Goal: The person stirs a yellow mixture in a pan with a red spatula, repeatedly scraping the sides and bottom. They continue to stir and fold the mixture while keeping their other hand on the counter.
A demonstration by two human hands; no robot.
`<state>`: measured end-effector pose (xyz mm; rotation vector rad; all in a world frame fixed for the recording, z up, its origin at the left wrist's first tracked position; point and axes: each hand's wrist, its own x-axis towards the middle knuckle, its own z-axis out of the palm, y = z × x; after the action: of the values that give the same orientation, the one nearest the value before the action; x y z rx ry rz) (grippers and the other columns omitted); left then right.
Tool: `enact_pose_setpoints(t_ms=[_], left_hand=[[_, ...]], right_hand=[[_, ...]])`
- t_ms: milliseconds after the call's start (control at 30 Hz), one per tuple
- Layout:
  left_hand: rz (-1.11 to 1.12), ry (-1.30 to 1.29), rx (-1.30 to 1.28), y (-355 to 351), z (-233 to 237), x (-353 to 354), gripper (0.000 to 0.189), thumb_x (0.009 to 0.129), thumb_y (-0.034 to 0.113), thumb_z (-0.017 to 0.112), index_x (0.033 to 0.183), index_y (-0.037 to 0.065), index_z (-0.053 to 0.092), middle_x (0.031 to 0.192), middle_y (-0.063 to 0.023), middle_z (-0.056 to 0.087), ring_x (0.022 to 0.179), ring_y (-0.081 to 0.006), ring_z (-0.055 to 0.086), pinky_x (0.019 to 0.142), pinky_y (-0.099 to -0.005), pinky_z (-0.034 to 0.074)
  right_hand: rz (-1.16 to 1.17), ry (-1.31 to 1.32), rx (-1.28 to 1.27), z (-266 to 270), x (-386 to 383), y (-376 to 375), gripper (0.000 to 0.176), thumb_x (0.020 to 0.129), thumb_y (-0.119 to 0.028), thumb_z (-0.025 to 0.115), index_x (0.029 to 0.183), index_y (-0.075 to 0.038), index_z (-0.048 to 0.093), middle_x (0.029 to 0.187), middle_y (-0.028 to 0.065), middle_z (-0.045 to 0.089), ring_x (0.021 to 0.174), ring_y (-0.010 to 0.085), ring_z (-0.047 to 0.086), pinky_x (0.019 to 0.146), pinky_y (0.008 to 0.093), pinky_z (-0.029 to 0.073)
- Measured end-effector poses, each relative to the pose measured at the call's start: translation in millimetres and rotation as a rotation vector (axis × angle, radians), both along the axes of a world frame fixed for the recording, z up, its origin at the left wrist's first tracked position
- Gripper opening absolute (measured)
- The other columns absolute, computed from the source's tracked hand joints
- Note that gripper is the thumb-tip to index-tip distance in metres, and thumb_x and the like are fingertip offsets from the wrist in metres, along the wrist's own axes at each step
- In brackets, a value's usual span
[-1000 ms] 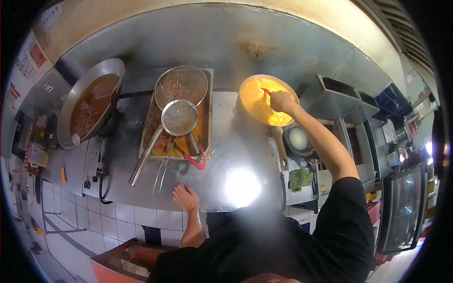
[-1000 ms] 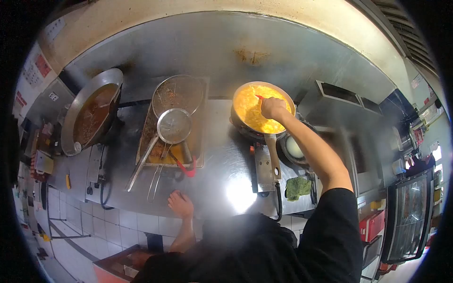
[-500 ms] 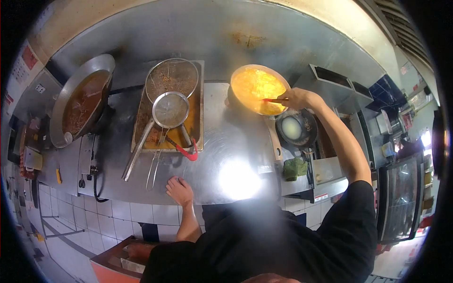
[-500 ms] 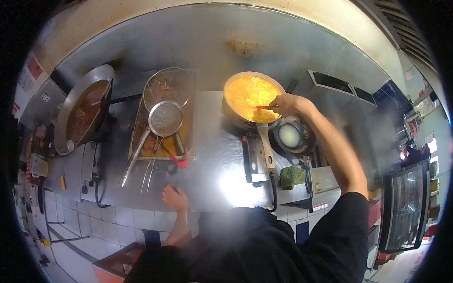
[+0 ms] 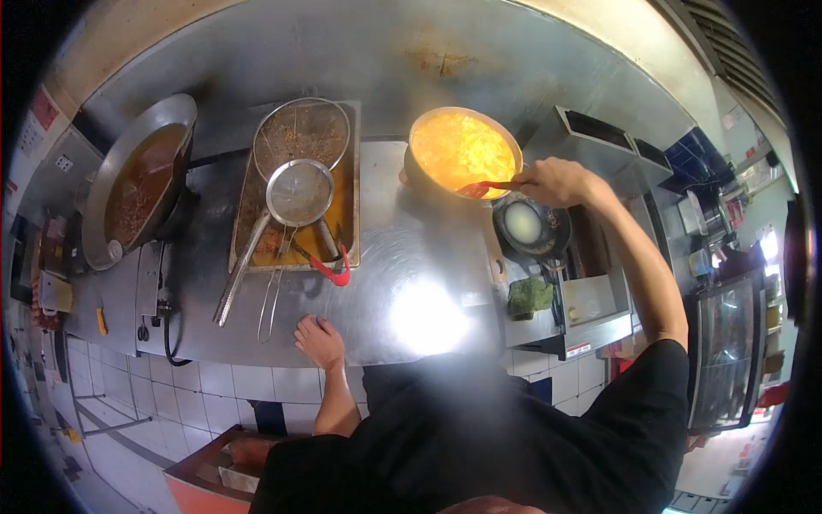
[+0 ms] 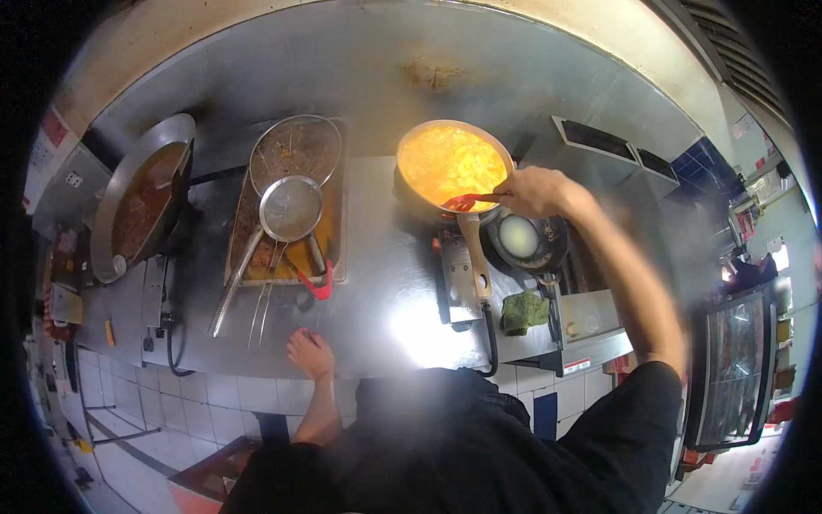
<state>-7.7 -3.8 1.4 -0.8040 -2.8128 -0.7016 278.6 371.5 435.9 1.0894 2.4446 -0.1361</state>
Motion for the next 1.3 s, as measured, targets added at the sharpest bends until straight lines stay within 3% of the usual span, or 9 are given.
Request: enact_pose_setpoints(t_ms=[133, 400, 533, 633, 667, 800, 1033, 1167, 1300], left_hand=[[0.009, 0.002, -0.026, 1, 0, 1, 0.025, 0.102, 0.025, 0.061, 0.120, 0.009, 0.063, 0.118, -0.0125, 0.066, 0.114, -0.0355, 0.059, 0.096, -0.0492, 0.043], [0.024, -0.012, -0.052, 4, 3, 1, 0.024, 0.102, 0.026, 0.060, 0.120, 0.009, 0.064, 0.117, -0.0122, 0.065, 0.113, -0.0352, 0.058, 0.097, -0.0495, 0.042], [0.021, -0.018, -0.030, 3, 4, 2, 0.024, 0.102, 0.025, 0.060, 0.120, 0.009, 0.064, 0.117, -0.0124, 0.065, 0.113, -0.0359, 0.058, 0.096, -0.0498, 0.041], [0.015, -0.010, -0.021, 3, 4, 2, 0.025, 0.102, 0.025, 0.060, 0.120, 0.009, 0.064, 0.117, -0.0126, 0.065, 0.113, -0.0361, 0.058, 0.096, -0.0499, 0.041], [0.015, -0.007, -0.020, 4, 4, 2, 0.025, 0.102, 0.025, 0.061, 0.120, 0.008, 0.064, 0.117, -0.0128, 0.065, 0.113, -0.0362, 0.058, 0.097, -0.0499, 0.041], [0.005, -0.016, -0.027, 2, 0, 0, 0.025, 0.102, 0.025, 0.061, 0.120, 0.008, 0.064, 0.118, -0.0130, 0.065, 0.113, -0.0363, 0.058, 0.096, -0.0498, 0.041], [0.012, -0.016, -0.042, 3, 1, 0, 0.024, 0.102, 0.025, 0.060, 0.120, 0.008, 0.063, 0.117, -0.0127, 0.065, 0.113, -0.0365, 0.058, 0.095, -0.0502, 0.042], [0.021, -0.010, -0.048, 4, -1, 0, 0.024, 0.102, 0.025, 0.060, 0.119, 0.009, 0.063, 0.117, -0.0125, 0.065, 0.112, -0.0365, 0.059, 0.094, -0.0500, 0.042], [0.019, 0.004, -0.035, 4, 0, 0, 0.024, 0.102, 0.025, 0.060, 0.120, 0.008, 0.063, 0.117, -0.0127, 0.065, 0.112, -0.0366, 0.059, 0.094, -0.0501, 0.042]], right_hand=[[0.003, 0.187, -0.183, -48, -10, 13, 0.044, 0.106, -0.028, 0.053, 0.144, -0.015, 0.072, 0.128, 0.0252, 0.075, 0.120, 0.0443, 0.071, 0.107, 0.0495, 0.055], [-0.026, 0.548, -0.110, -145, -47, 68, 0.045, 0.109, -0.035, 0.051, 0.140, -0.013, 0.074, 0.125, 0.0308, 0.074, 0.115, 0.0478, 0.072, 0.106, 0.0516, 0.054], [-0.053, 0.459, 0.059, -149, -75, 80, 0.043, 0.107, -0.027, 0.050, 0.129, -0.001, 0.075, 0.115, 0.0298, 0.077, 0.106, 0.0457, 0.076, 0.097, 0.0550, 0.058], [-0.100, 0.226, 0.219, -138, -87, 80, 0.040, 0.105, -0.024, 0.052, 0.131, -0.006, 0.076, 0.113, 0.0235, 0.079, 0.106, 0.0408, 0.078, 0.092, 0.0541, 0.060], [-0.017, 0.164, 0.308, -152, -83, 96, 0.040, 0.104, -0.021, 0.053, 0.137, -0.012, 0.074, 0.099, 0.0196, 0.081, 0.092, 0.0372, 0.079, 0.080, 0.0515, 0.061], [-0.094, 0.146, 0.319, -148, -71, 114, 0.035, 0.102, -0.021, 0.054, 0.127, -0.014, 0.077, 0.114, 0.0156, 0.081, 0.108, 0.0338, 0.079, 0.088, 0.0471, 0.062], [0.029, 0.012, 0.282, -130, -31, 106, 0.032, 0.099, -0.019, 0.055, 0.118, -0.007, 0.079, 0.108, 0.0194, 0.081, 0.100, 0.0367, 0.080, 0.082, 0.0506, 0.064], [0.051, 0.036, 0.189, -111, -7, 85, 0.041, 0.104, -0.022, 0.051, 0.137, -0.020, 0.075, 0.102, 0.0217, 0.079, 0.095, 0.0420, 0.078, 0.082, 0.0543, 0.062], [0.044, 0.081, 0.151, -78, -1, 53, 0.042, 0.104, -0.025, 0.052, 0.139, -0.023, 0.074, 0.102, 0.0224, 0.079, 0.094, 0.0435, 0.077, 0.085, 0.0553, 0.062]])
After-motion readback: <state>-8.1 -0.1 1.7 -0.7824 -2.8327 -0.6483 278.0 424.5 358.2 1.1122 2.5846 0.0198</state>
